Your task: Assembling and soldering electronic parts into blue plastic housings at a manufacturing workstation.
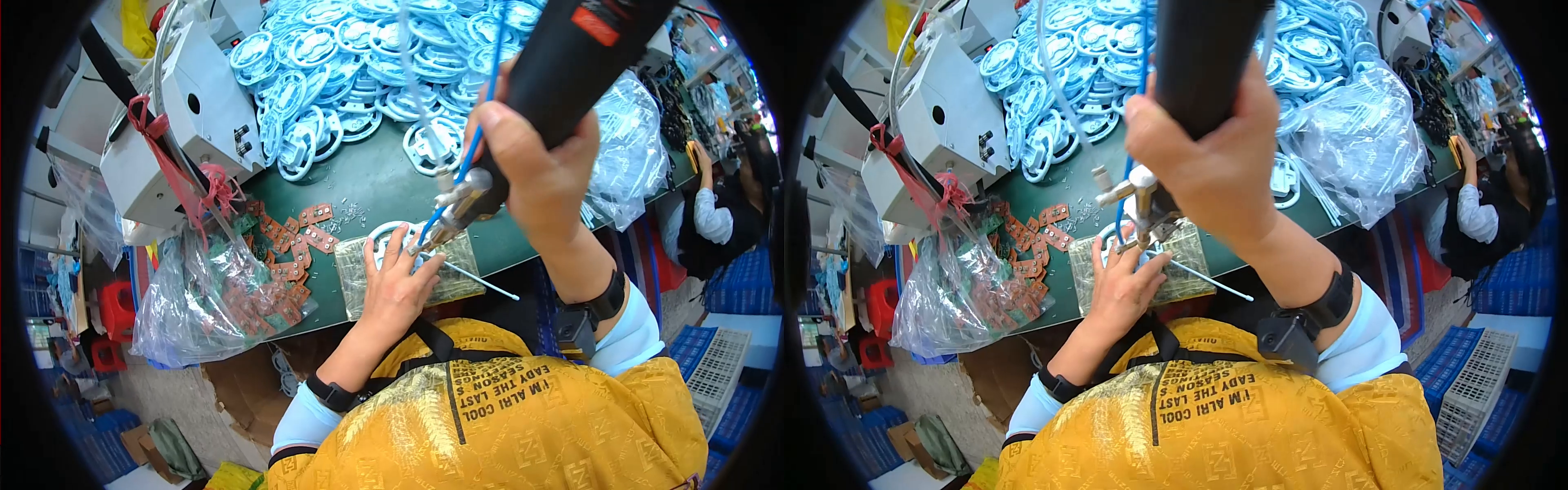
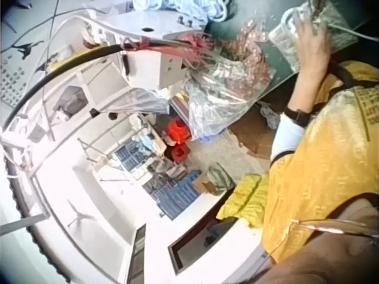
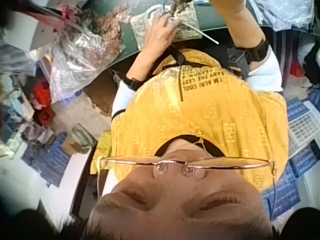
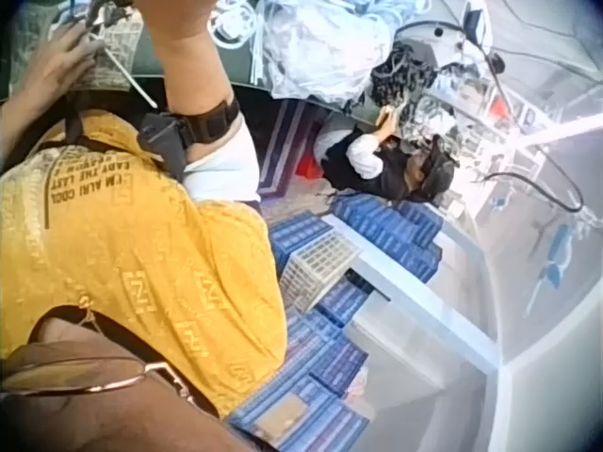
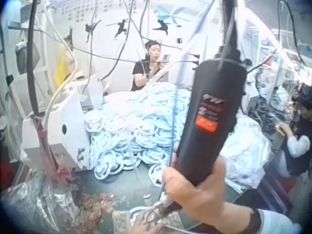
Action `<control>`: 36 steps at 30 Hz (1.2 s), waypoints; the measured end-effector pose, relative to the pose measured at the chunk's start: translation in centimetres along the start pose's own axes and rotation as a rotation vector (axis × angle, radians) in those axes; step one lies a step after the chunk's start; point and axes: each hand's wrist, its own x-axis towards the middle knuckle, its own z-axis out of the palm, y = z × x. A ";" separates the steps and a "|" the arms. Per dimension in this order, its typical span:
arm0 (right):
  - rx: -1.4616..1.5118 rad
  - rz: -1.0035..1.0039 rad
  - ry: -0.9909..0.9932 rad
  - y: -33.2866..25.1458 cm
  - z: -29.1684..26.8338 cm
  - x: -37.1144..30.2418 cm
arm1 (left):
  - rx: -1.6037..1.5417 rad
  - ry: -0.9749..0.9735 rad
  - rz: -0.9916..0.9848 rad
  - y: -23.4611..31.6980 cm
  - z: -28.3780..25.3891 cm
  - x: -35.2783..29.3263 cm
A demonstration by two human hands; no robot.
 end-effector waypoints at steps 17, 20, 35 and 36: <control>-0.375 -0.227 -0.004 1.5 -2.4 5.5 | 0.040 0.103 -0.130 -2.0 -4.6 -0.8; -0.518 -0.401 0.032 2.6 -4.0 4.6 | -0.045 -0.033 -0.252 -1.9 -4.8 -0.1; -0.471 0.066 -0.135 4.6 -8.3 -6.3 | -0.403 0.251 -0.244 -3.8 -4.8 -1.6; -0.453 0.074 -0.234 4.7 -7.3 -7.0 | -0.477 0.230 -0.348 -3.2 -5.2 -1.5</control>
